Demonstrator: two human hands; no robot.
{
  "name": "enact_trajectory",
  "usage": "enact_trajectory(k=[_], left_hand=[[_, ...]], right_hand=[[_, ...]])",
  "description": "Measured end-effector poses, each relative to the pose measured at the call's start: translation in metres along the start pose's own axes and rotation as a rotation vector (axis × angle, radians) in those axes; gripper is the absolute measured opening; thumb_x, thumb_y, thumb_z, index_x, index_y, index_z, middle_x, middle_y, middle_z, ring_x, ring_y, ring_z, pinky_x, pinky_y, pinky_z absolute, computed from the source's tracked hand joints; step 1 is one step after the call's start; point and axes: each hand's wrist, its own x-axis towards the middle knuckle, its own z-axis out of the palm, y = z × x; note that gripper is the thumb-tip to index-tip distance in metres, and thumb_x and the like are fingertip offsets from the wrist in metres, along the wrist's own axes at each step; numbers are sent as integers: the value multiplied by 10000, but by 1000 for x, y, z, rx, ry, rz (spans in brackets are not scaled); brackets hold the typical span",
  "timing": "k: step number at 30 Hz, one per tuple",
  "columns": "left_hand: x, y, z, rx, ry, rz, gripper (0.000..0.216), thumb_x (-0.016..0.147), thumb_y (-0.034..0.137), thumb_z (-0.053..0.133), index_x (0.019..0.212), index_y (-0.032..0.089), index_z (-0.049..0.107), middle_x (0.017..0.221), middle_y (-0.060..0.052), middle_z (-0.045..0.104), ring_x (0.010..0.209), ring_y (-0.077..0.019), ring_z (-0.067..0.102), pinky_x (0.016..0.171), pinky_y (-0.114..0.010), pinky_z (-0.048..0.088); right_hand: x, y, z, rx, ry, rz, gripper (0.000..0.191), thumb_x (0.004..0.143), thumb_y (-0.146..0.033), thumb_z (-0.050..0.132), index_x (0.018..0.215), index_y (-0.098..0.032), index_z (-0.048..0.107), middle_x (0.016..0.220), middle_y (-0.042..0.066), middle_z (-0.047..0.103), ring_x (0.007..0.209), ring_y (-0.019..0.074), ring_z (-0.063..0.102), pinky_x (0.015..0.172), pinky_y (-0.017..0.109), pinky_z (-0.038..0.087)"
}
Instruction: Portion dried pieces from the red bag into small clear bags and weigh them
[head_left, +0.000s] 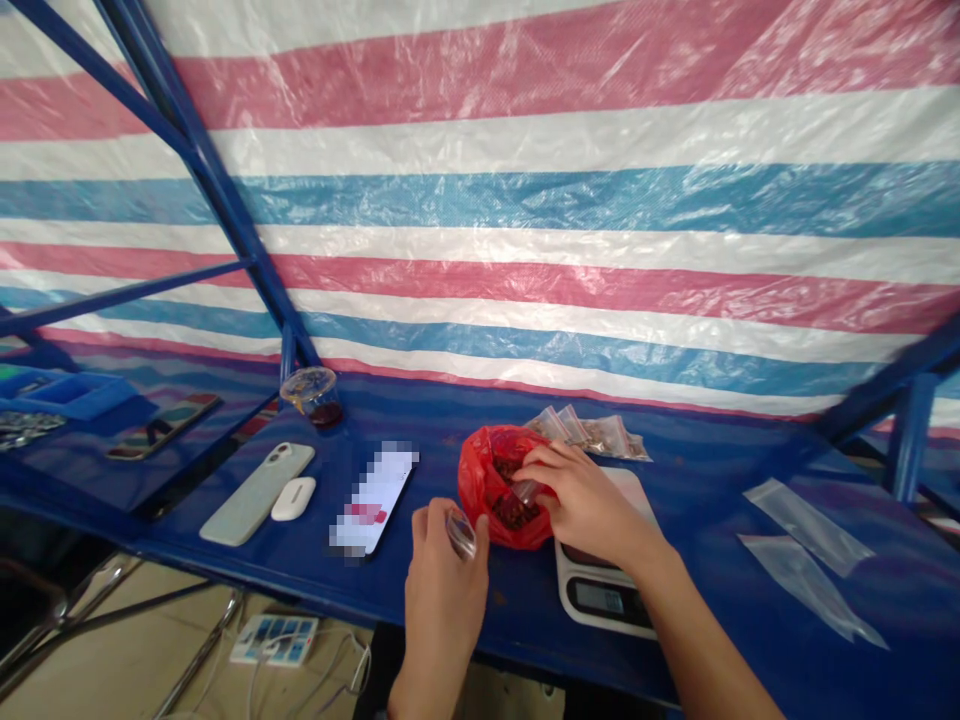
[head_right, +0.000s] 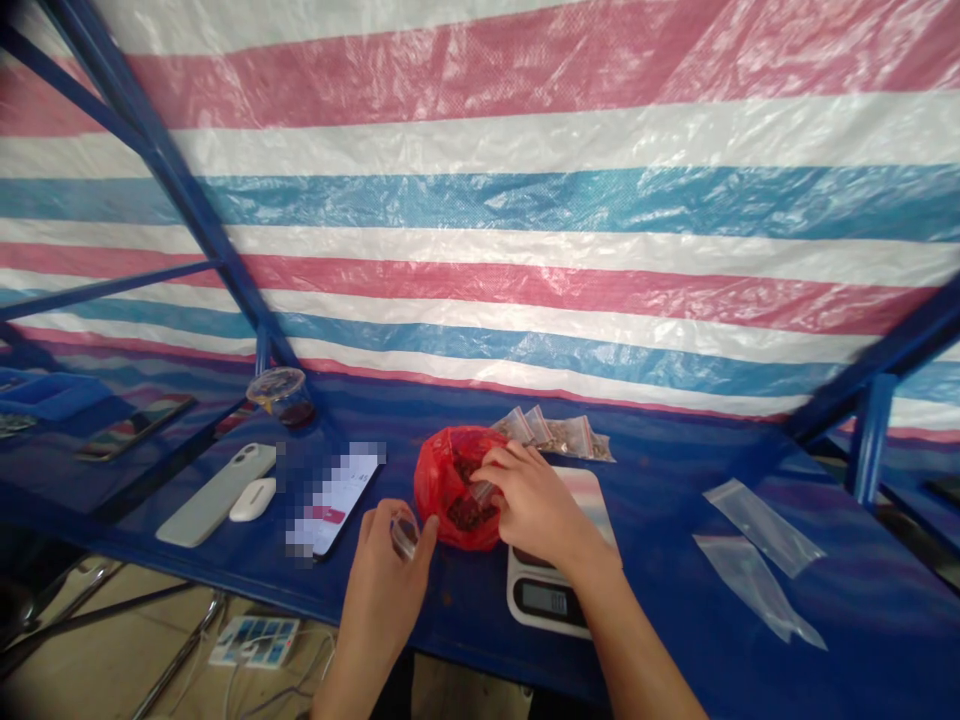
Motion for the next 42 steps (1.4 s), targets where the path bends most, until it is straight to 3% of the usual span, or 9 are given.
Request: enact_trajectory(k=[4, 7, 13, 18, 23, 29, 36, 42], left_hand=[[-22, 3, 10, -57, -140, -46, 130, 897, 332, 626, 855, 259, 527, 803, -29, 631, 654, -211, 600, 602, -289, 378], [-23, 9, 19, -137, -204, -95, 119, 881, 286, 630, 854, 256, 518, 752, -23, 652, 636, -204, 620, 608, -284, 392], [-8, 17, 21, -292, -122, -130, 149, 801, 193, 609, 808, 254, 473, 660, 45, 567, 589, -157, 556, 576, -248, 400], [-3, 11, 22, -465, -47, -130, 151, 782, 233, 616, 792, 242, 465, 643, 80, 468, 560, -118, 481, 550, -218, 389], [-5, 1, 16, -342, -67, -35, 166, 868, 348, 631, 828, 238, 514, 654, 70, 478, 582, -131, 481, 578, -232, 397], [3, 1, 12, -105, -122, 42, 68, 876, 283, 638, 859, 238, 590, 791, 5, 655, 709, -170, 600, 644, -250, 399], [15, 10, 26, -155, -157, 42, 116, 936, 319, 578, 1011, 242, 621, 882, -23, 729, 777, -196, 680, 690, -273, 445], [38, 10, 37, -225, -197, 105, 98, 920, 295, 594, 992, 229, 601, 849, -9, 723, 749, -179, 681, 686, -263, 464]], right_hand=[[-1, -2, 1, 19, -64, 2, 468, 754, 41, 561, 1068, -247, 753, 1121, 49, 734, 1137, 257, 603, 1108, 458, 388], [-1, -4, 0, 87, -110, 1, 431, 754, 43, 548, 981, -264, 748, 1045, 11, 755, 1071, 225, 637, 1133, 455, 338], [0, -13, 4, 208, -148, -5, 368, 723, 34, 591, 898, -251, 744, 933, -10, 763, 999, 210, 642, 1046, 386, 370], [1, -13, 5, 245, -119, 23, 352, 761, 26, 585, 921, -242, 746, 939, 0, 765, 963, 209, 636, 972, 366, 395], [2, -6, 1, 276, -27, 87, 360, 878, -32, 588, 1103, -269, 738, 1096, 24, 757, 1065, 240, 627, 1003, 419, 403], [5, -12, -7, 394, 154, 2, 250, 934, -134, 657, 1136, -261, 733, 1129, 52, 758, 1054, 241, 653, 992, 407, 465], [6, -17, 4, 283, 228, -209, 343, 979, -70, 564, 1152, -293, 760, 1190, 41, 736, 1091, 228, 633, 1004, 423, 484], [6, -4, 6, 133, 252, -187, 441, 978, -37, 526, 1257, -316, 723, 1256, 42, 709, 1152, 247, 611, 1022, 442, 493]])
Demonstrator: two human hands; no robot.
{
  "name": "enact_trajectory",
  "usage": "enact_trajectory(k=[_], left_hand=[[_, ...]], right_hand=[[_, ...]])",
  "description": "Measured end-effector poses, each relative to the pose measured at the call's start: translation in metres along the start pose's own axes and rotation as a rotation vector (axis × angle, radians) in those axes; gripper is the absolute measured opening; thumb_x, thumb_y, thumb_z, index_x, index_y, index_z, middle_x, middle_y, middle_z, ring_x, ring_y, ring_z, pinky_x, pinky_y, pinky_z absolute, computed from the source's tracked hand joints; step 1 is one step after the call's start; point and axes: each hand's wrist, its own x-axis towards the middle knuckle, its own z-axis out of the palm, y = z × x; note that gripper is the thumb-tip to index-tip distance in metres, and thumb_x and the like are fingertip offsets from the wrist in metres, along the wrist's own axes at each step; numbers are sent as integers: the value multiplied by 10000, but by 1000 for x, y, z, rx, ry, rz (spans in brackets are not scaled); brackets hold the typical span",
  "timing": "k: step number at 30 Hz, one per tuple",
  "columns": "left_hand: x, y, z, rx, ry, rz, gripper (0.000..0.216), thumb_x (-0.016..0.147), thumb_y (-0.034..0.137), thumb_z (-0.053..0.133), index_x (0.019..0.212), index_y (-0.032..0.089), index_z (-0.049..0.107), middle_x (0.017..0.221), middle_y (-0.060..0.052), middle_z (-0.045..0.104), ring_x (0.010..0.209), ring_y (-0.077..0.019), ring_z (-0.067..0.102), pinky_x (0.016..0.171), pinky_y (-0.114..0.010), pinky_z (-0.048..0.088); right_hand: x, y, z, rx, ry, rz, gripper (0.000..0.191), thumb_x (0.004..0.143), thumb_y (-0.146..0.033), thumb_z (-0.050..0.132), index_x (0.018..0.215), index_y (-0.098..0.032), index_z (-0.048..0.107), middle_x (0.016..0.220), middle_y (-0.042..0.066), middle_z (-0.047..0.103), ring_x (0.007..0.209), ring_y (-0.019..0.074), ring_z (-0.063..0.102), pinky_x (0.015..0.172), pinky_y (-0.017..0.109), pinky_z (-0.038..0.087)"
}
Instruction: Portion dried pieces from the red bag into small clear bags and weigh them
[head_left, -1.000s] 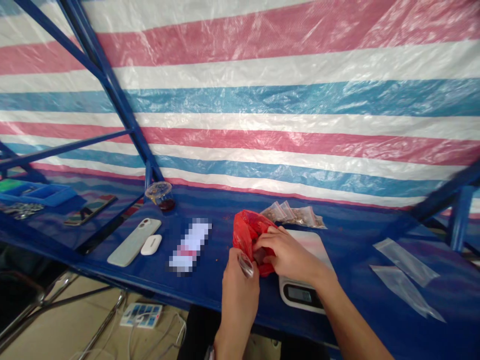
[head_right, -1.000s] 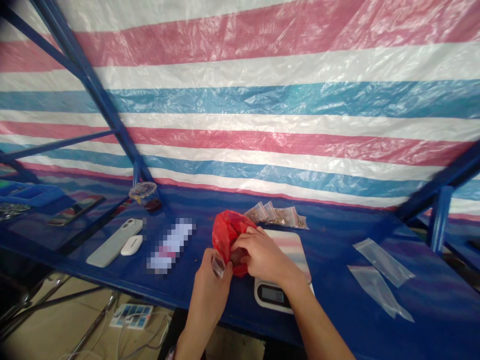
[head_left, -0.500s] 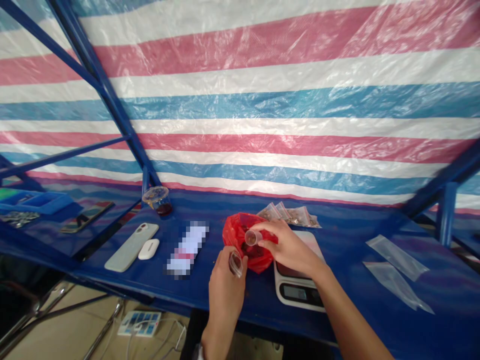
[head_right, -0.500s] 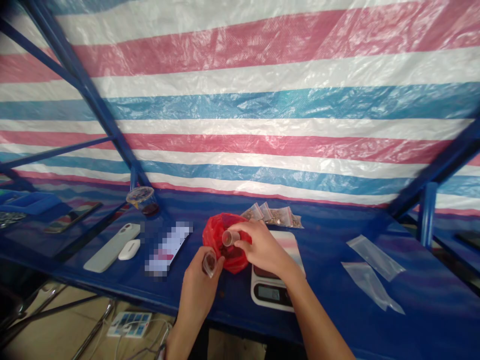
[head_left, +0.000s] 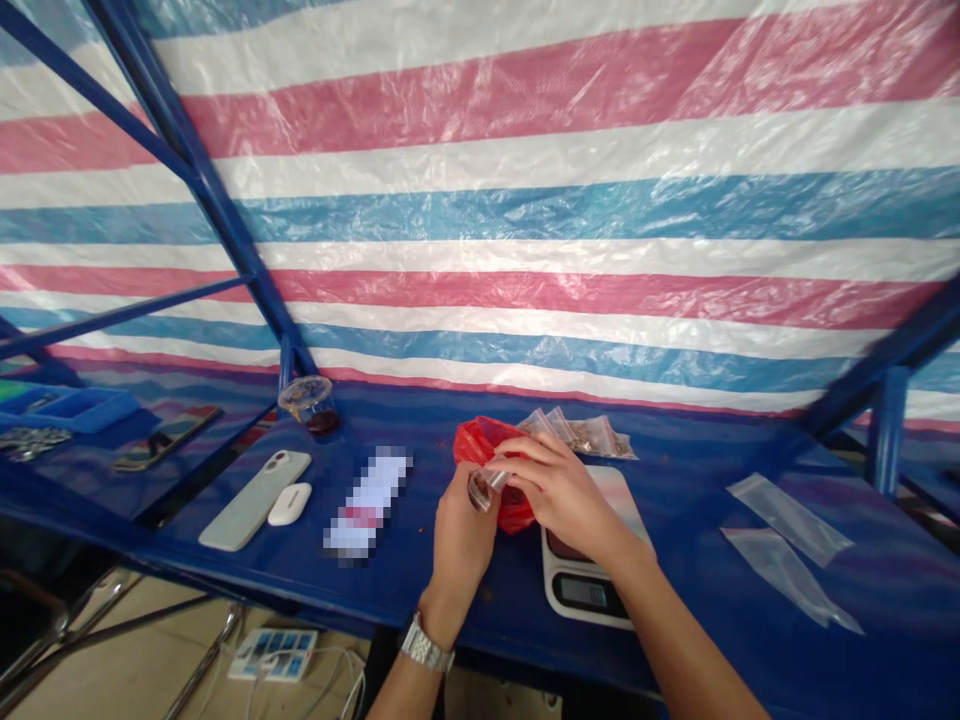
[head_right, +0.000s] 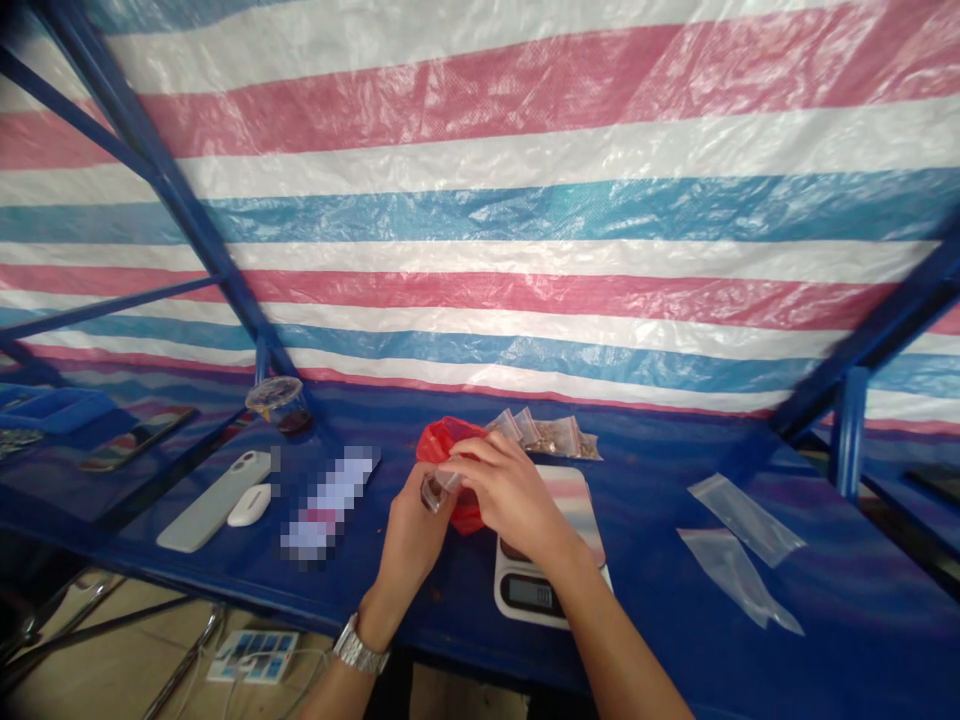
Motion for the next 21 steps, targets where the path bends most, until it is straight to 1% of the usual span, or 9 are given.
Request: enact_trajectory(k=[3, 7, 11, 15, 21], left_hand=[[16, -3, -4, -23, -93, 56, 99, 894, 270, 616, 978, 223, 596, 845, 4, 715, 748, -168, 673, 697, -256, 468], [36, -7, -9, -112, -225, 151, 155, 865, 234, 644, 1011, 211, 597, 874, 15, 700, 774, -151, 650, 729, -245, 479], [49, -8, -9, -146, -339, 213, 192, 904, 326, 668, 1041, 208, 602, 911, 10, 693, 815, -153, 632, 748, -244, 472], [58, -10, -6, -133, -399, 243, 246, 916, 420, 677, 996, 200, 599, 873, 15, 659, 779, -146, 595, 714, -242, 450], [57, -16, -7, -173, -432, 217, 195, 922, 377, 663, 953, 205, 578, 785, 46, 586, 697, -124, 529, 659, -230, 415]], right_hand=[[1, 4, -1, -33, -9, 27, 407, 976, -72, 577, 1289, -299, 704, 1254, 54, 699, 1149, 252, 605, 1035, 442, 493], [2, 7, -3, -33, 30, 66, 340, 964, -141, 657, 1274, -272, 700, 1229, 61, 707, 1143, 254, 614, 1036, 436, 492], [3, 10, -6, -4, 98, 106, 304, 959, -181, 682, 1240, -294, 705, 1220, 49, 726, 1122, 253, 640, 1010, 441, 493], [2, 15, -5, 40, 133, 182, 272, 956, -186, 677, 1203, -296, 705, 1177, 43, 750, 1082, 251, 666, 980, 444, 503], [2, 18, 0, 145, 117, 294, 218, 923, -206, 701, 1121, -293, 727, 1139, 27, 770, 1073, 244, 688, 987, 421, 510]])
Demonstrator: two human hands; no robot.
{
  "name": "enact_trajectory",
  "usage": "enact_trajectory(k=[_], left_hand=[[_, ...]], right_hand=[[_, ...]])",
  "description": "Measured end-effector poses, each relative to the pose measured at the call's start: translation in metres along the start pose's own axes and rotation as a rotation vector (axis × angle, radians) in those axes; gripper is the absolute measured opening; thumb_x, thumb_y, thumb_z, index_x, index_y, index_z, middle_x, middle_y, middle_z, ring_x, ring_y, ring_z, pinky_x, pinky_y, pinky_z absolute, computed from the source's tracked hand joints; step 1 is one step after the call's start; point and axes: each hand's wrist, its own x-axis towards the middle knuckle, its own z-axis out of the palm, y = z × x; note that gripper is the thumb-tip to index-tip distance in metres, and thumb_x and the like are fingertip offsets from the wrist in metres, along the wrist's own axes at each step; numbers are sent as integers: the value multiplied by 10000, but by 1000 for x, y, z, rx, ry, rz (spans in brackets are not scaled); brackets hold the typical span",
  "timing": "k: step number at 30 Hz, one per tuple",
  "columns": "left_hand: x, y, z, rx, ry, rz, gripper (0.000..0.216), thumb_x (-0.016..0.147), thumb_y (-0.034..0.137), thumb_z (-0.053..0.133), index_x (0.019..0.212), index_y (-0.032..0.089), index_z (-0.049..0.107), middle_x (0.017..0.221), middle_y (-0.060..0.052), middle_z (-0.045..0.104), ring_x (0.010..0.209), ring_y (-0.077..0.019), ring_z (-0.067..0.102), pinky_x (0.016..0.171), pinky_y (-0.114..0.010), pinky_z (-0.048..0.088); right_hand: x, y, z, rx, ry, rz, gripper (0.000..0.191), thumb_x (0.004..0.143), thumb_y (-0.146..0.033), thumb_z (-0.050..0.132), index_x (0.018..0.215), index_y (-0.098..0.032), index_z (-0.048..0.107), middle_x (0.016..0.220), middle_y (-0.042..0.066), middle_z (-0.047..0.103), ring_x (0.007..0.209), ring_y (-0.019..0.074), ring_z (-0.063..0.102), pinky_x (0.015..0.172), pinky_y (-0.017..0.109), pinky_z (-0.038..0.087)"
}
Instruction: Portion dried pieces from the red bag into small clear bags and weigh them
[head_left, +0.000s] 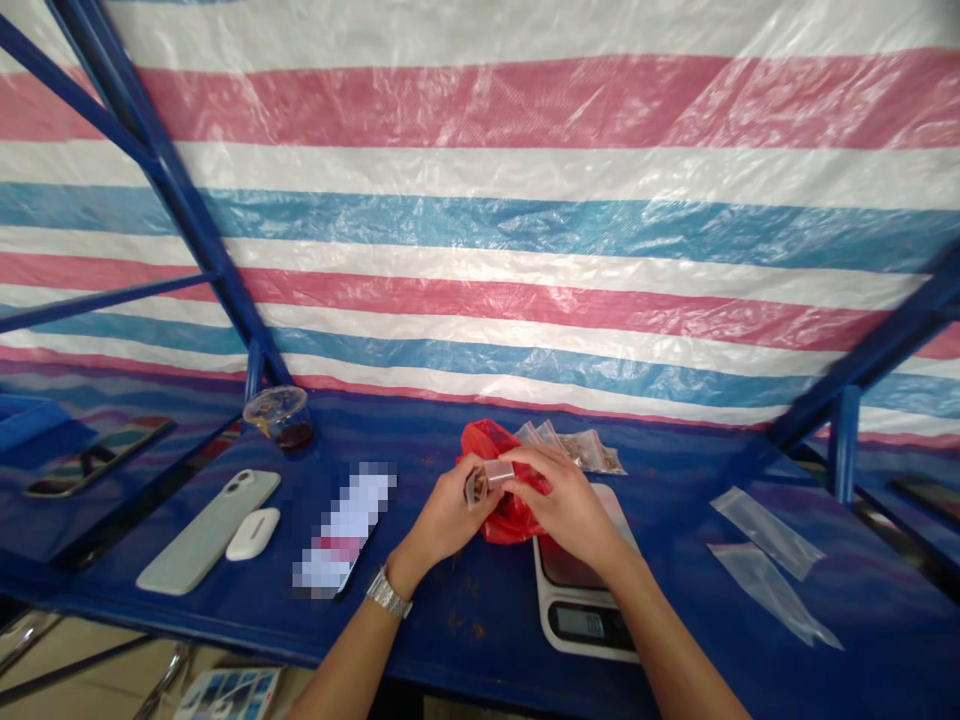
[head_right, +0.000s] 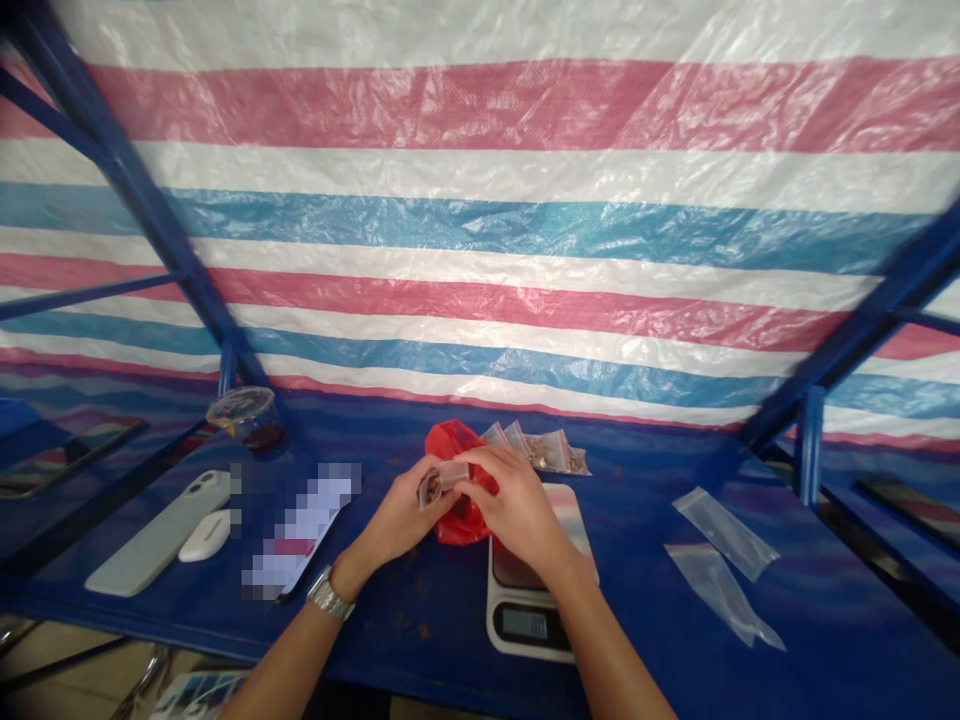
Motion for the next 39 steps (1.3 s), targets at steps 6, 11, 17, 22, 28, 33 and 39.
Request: enact_trajectory(k=[6, 11, 17, 22, 28, 33, 39], left_hand=[[-7, 1, 0, -81, 34, 29, 154, 929, 337, 650, 957, 214, 562, 821, 34, 611, 724, -128, 550, 688, -234, 434], [-8, 0, 0, -70, 63, 41, 174, 921, 347, 671, 922, 208, 567, 815, 24, 633, 712, -127, 555, 660, -230, 422], [-7, -3, 0, -42, 127, 68, 134, 914, 293, 650, 941, 217, 543, 753, 58, 552, 657, -109, 496, 634, -227, 400], [-9, 2, -5, -23, 245, 108, 236, 871, 175, 616, 1070, 232, 501, 837, 43, 553, 731, -125, 549, 723, -252, 452], [-15, 1, -6, 42, 336, 201, 486, 830, 147, 654, 1265, 232, 455, 1063, -44, 592, 969, -190, 610, 898, -332, 491], [-18, -4, -2, 192, 218, 348, 657, 714, 71, 717, 1287, 229, 438, 1142, -72, 533, 1036, -235, 539, 925, -387, 476], [-21, 3, 2, 282, 222, 326, 641, 789, 17, 606, 1346, 246, 387, 1084, -62, 521, 988, -230, 508, 888, -385, 475]], right_hand=[[-1, -10, -5, 147, 35, 155, 204, 930, -321, 671, 1111, -257, 739, 1131, 58, 781, 1046, 253, 722, 967, 401, 549], [-3, -12, 0, 141, 16, 98, 211, 913, -329, 695, 1109, -269, 746, 1151, 56, 772, 1068, 254, 709, 992, 399, 533], [-2, 1, 0, 7, -28, 112, 182, 933, -327, 670, 1089, -253, 728, 1126, 70, 772, 1045, 269, 706, 974, 431, 517], [-3, 5, -2, -195, -115, -3, 190, 915, -262, 690, 1103, -259, 716, 1156, 69, 760, 1080, 299, 674, 1026, 528, 463], [-7, -13, 0, -208, -126, -63, 384, 914, -276, 728, 1289, -321, 657, 1268, 54, 708, 1199, 294, 633, 1109, 518, 425], [-9, -32, 8, -93, -187, -121, 257, 875, -198, 774, 1089, -288, 664, 1036, 16, 735, 966, 240, 676, 935, 395, 528], [-11, -29, 11, -25, -97, -192, 123, 1012, -181, 570, 1017, -273, 651, 1000, 23, 732, 923, 207, 683, 917, 373, 526]])
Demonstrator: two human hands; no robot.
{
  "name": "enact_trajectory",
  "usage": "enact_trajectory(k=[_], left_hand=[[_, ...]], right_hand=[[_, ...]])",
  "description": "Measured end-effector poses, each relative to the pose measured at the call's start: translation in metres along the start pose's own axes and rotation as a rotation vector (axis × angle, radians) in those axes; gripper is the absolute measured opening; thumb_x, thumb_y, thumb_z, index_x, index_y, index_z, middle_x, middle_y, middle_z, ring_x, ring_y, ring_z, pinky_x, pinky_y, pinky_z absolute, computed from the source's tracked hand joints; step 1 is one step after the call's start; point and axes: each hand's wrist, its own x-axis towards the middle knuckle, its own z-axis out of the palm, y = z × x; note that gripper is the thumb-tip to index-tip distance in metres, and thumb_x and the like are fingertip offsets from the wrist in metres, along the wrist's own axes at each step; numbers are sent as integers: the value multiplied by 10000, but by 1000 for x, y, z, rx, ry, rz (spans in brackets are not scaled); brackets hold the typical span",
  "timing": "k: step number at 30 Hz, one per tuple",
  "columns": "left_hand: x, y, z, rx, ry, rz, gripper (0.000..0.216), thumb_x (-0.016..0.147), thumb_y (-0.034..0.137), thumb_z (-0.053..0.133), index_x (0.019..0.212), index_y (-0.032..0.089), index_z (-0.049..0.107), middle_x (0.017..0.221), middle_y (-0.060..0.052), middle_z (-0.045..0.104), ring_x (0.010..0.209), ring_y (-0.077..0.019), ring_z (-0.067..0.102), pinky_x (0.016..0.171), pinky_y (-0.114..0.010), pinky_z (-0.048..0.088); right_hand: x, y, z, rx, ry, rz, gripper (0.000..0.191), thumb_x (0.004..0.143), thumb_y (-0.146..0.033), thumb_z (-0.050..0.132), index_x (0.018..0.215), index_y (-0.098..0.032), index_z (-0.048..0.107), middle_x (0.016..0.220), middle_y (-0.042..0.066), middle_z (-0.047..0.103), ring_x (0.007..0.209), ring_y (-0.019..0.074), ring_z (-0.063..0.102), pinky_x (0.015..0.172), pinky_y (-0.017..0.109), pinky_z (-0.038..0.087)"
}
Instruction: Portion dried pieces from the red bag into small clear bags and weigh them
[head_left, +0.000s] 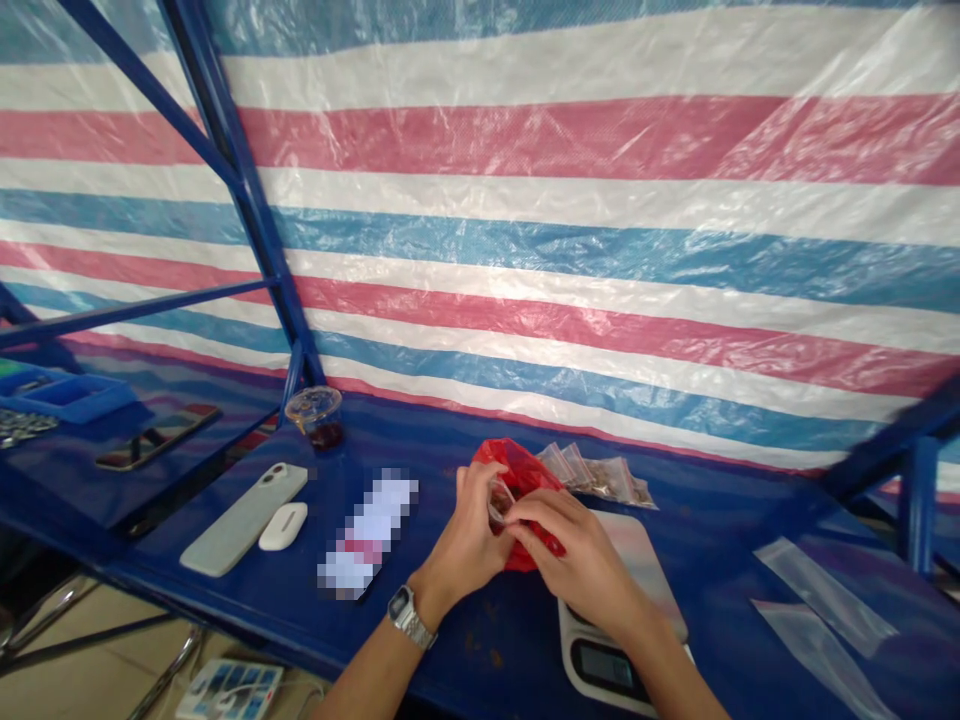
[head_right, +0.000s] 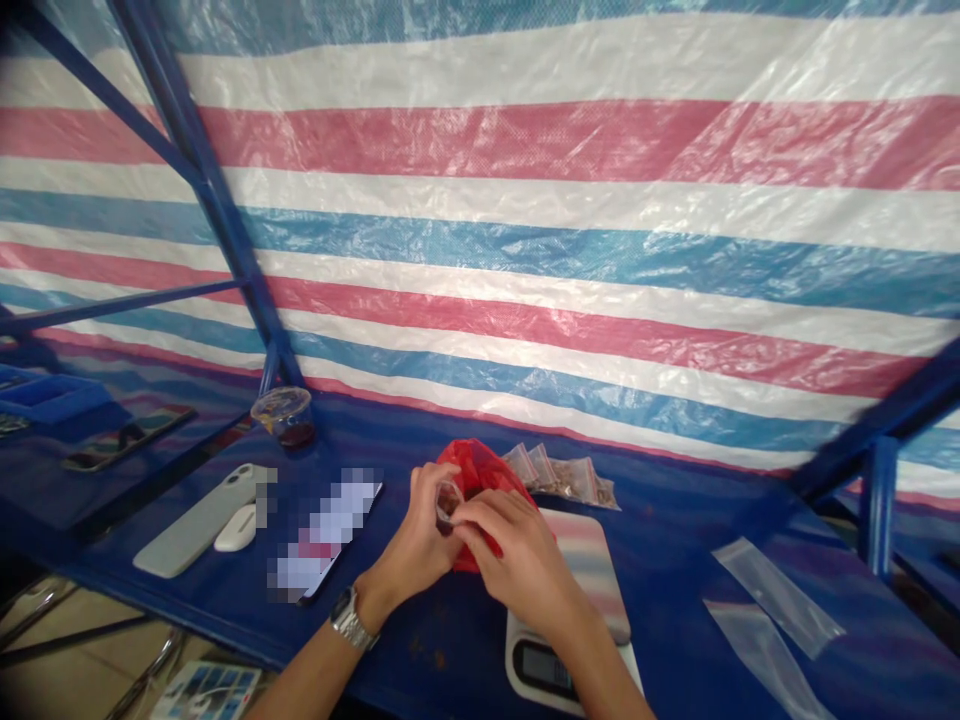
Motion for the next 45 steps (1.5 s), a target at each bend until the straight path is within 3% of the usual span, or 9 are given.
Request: enact_trajectory(k=[4, 8, 13, 17, 21, 26, 37, 41, 45], left_hand=[[0, 4, 3, -19, -2, 10, 599, 907, 93, 581, 1437, 260, 358, 1099, -79, 558, 1033, -241, 531, 929, -407, 493], [0, 6, 3, 40, -96, 48, 616, 975, 158, 540, 1535, 302, 327, 1222, -101, 599, 1135, -262, 534, 1013, -457, 479], [0, 9, -5, 16, -115, -16, 910, 896, 321, 727, 1622, 271, 181, 1365, -140, 556, 1265, -309, 511, 1111, -525, 437], [3, 10, -12, 43, -130, 25, 566, 969, 260, 588, 1509, 242, 418, 1343, -122, 602, 1267, -281, 520, 1140, -494, 398], [9, 10, -14, 139, -152, 60, 236, 1004, 257, 510, 1196, 225, 644, 1125, -89, 699, 1100, -255, 587, 1028, -439, 450], [11, -1, -9, 384, -176, 33, 139, 971, 246, 531, 965, 236, 670, 1015, -66, 739, 1040, -273, 619, 978, -455, 443], [11, -19, -7, 655, -63, -177, 308, 997, 270, 486, 1261, 192, 624, 1135, -125, 785, 995, -289, 746, 927, -399, 495], [12, -14, -9, 721, -75, -302, 337, 1016, 288, 446, 1284, 165, 608, 1044, -142, 796, 912, -305, 763, 807, -375, 509], [13, -11, -10, 745, -87, -421, 308, 1023, 295, 433, 1254, 176, 598, 990, -130, 793, 811, -278, 765, 660, -317, 472]], right_hand=[[-1, 7, -2, 12, 73, 69, 136, 1027, -214, 548, 1021, -277, 668, 1014, 34, 741, 954, 219, 693, 901, 362, 533], [1, 7, -6, 30, 94, 102, 147, 1019, -227, 543, 964, -271, 672, 1002, 38, 736, 953, 224, 683, 891, 358, 524], [-1, 12, -34, 113, 188, 198, 162, 1010, -314, 542, 894, -241, 628, 965, 49, 702, 893, 224, 640, 822, 339, 500], [-10, 35, -65, 241, 233, 355, 226, 974, -377, 540, 814, -222, 580, 861, 32, 640, 805, 208, 578, 720, 308, 449], [-19, 59, -80, 322, 90, 478, 166, 861, -320, 591, 742, -206, 588, 772, 12, 602, 761, 201, 547, 699, 306, 412], [-26, 74, -82, 326, -7, 521, 174, 777, -302, 610, 649, -192, 568, 716, 1, 588, 744, 192, 529, 702, 302, 392], [-39, 89, -87, 216, 31, 590, 175, 704, -257, 527, 583, -219, 407, 632, -37, 430, 664, 153, 386, 623, 278, 302], [-38, 86, -86, 158, 35, 618, 144, 716, -269, 521, 590, -212, 481, 640, -28, 477, 675, 166, 434, 637, 284, 326], [-36, 82, -87, 116, 54, 636, 192, 750, -263, 498, 728, -194, 676, 750, 7, 641, 766, 204, 564, 713, 309, 393]])
